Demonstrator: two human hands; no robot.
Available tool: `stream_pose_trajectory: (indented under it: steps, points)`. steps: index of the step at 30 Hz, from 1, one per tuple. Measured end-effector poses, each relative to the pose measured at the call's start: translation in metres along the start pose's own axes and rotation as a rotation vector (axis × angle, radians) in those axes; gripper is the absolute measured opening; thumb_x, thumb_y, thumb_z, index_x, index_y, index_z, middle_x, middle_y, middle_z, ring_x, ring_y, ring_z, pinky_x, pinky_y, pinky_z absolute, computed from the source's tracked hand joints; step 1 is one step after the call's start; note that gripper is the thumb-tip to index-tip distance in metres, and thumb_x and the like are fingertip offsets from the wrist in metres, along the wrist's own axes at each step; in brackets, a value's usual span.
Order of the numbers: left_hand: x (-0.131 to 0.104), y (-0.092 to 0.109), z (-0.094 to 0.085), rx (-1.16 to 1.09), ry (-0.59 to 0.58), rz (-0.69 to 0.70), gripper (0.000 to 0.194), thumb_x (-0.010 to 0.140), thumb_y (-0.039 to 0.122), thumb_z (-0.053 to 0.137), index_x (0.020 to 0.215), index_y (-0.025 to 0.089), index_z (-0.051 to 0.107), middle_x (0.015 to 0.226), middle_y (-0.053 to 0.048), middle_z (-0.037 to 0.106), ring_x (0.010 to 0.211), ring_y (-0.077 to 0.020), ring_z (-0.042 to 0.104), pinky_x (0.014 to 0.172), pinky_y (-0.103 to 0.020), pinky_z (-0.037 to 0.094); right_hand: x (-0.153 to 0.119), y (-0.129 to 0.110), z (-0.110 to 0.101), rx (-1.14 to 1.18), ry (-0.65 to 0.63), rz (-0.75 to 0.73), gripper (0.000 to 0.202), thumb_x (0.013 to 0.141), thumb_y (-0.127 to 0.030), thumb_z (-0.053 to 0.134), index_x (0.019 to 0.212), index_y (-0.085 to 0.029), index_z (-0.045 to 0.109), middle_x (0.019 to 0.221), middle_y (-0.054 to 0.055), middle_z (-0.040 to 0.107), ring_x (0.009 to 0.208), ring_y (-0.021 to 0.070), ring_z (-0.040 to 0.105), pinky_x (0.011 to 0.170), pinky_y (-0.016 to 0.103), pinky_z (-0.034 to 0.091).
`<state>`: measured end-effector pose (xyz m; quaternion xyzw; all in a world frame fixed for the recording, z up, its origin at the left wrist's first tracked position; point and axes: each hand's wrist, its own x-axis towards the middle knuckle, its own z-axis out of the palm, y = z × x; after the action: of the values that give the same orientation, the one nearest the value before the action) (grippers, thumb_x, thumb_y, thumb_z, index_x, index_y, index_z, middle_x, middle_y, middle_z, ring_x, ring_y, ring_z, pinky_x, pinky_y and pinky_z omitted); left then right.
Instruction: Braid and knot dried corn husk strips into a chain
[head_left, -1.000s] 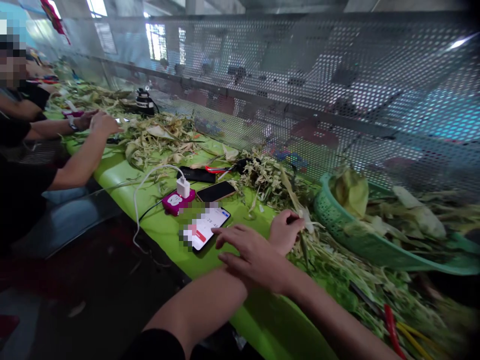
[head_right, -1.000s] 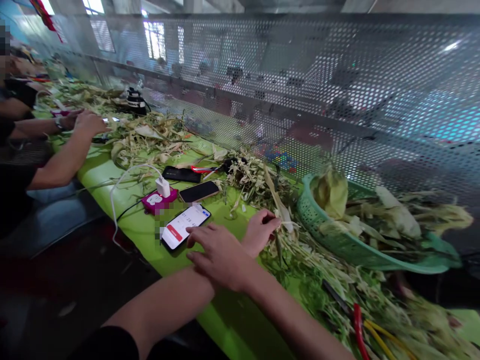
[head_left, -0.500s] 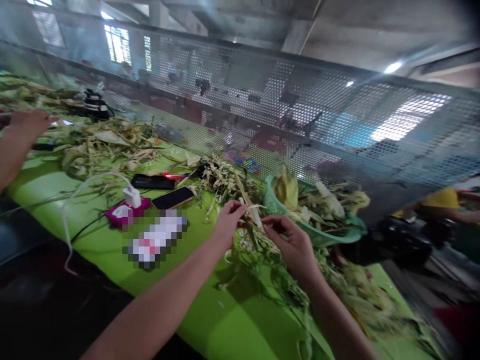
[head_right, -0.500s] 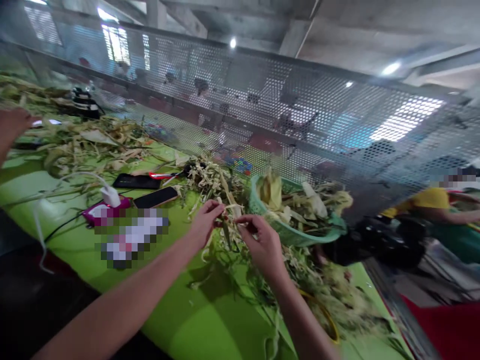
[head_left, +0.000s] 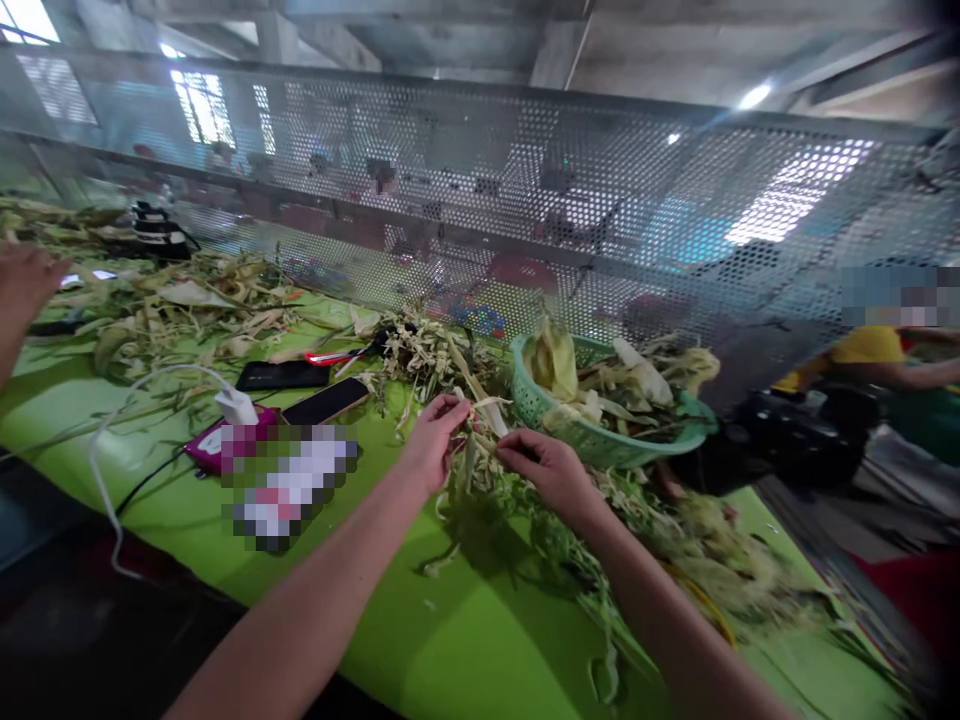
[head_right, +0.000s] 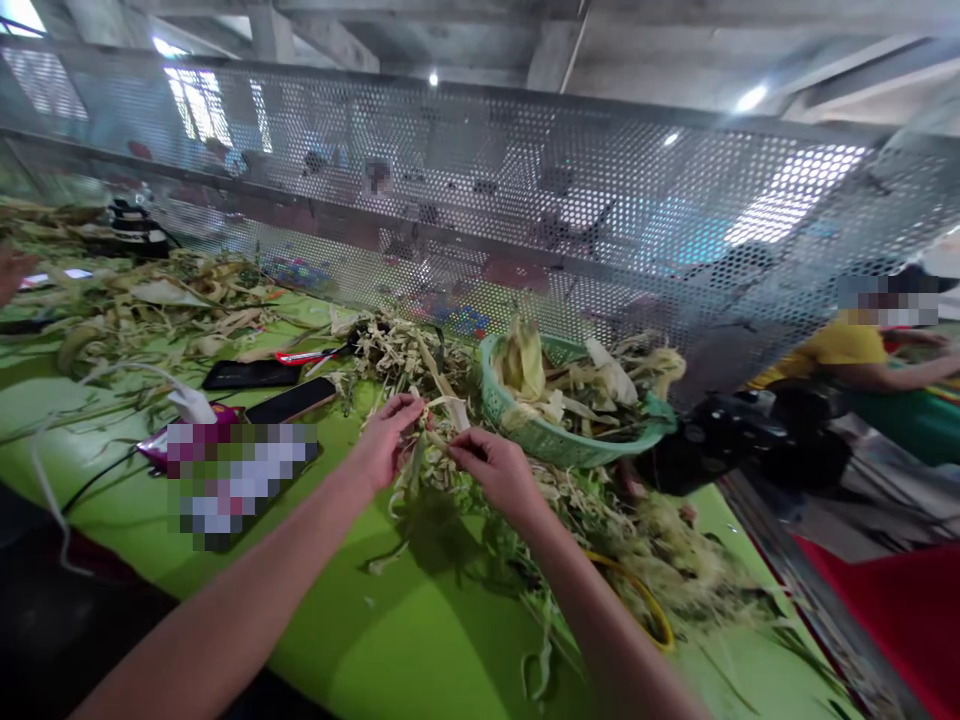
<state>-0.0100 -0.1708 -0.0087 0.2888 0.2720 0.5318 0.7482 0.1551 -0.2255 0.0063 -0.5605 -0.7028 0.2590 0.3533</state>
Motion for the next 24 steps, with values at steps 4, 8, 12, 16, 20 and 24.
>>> stream_pose_trajectory:
  steps: [4,8,12,16,20,24]
  points:
    - [0.001,-0.001,-0.001,-0.002,-0.03,-0.041,0.035,0.059,0.033,0.081,0.078,0.02,0.054,0.066,0.003,0.058,0.054,-0.0092,0.056,0.045,-0.019,0.043,-0.001,-0.001,-0.002,-0.193,0.101,-0.095,0.016,0.086,-0.033,0.056,0.088,-0.02,0.065,0.082,0.002,0.066,0.076,0.019,0.06,0.071,0.03,0.046]
    - [0.004,-0.004,-0.005,0.038,0.041,0.033,0.032,0.061,0.033,0.079,0.076,0.019,0.055,0.07,0.003,0.057,0.059,-0.0069,0.056,0.045,-0.015,0.039,-0.005,-0.015,0.002,-0.372,0.196,-0.31,0.029,0.083,-0.022,0.061,0.112,-0.024,0.062,0.113,0.007,0.064,0.105,0.0239,0.056,0.091,0.038,0.043]
    - [0.005,-0.006,-0.008,0.031,0.029,0.06,0.033,0.061,0.036,0.079,0.076,0.018,0.054,0.07,0.004,0.056,0.06,-0.0074,0.055,0.047,-0.017,0.039,-0.01,-0.024,0.009,-0.452,0.144,-0.437,0.028,0.083,-0.015,0.06,0.108,-0.027,0.066,0.111,0.006,0.065,0.105,0.0241,0.055,0.089,0.039,0.042]
    - [0.005,-0.008,-0.008,0.075,0.001,0.069,0.034,0.062,0.038,0.078,0.077,0.018,0.054,0.07,0.003,0.054,0.06,-0.0082,0.054,0.048,-0.018,0.041,-0.012,-0.025,0.013,-0.369,0.137,-0.434,0.015,0.087,-0.019,0.057,0.095,-0.024,0.069,0.1,0.006,0.066,0.096,0.0224,0.057,0.084,0.037,0.043]
    - [0.004,-0.009,-0.006,0.128,-0.032,0.065,0.032,0.065,0.037,0.076,0.078,0.018,0.054,0.072,0.002,0.054,0.062,-0.0088,0.053,0.05,-0.02,0.044,-0.011,-0.023,0.012,-0.18,0.154,-0.336,0.01,0.085,-0.016,0.057,0.089,-0.021,0.065,0.093,0.005,0.064,0.092,0.0209,0.057,0.082,0.033,0.043]
    - [0.003,-0.008,-0.006,0.16,-0.044,0.071,0.031,0.066,0.037,0.075,0.078,0.018,0.054,0.073,0.002,0.053,0.061,-0.0081,0.052,0.049,-0.018,0.042,-0.011,-0.022,0.011,-0.018,0.132,-0.216,0.009,0.086,-0.026,0.057,0.085,-0.02,0.064,0.087,0.004,0.061,0.086,0.0195,0.057,0.08,0.03,0.043]
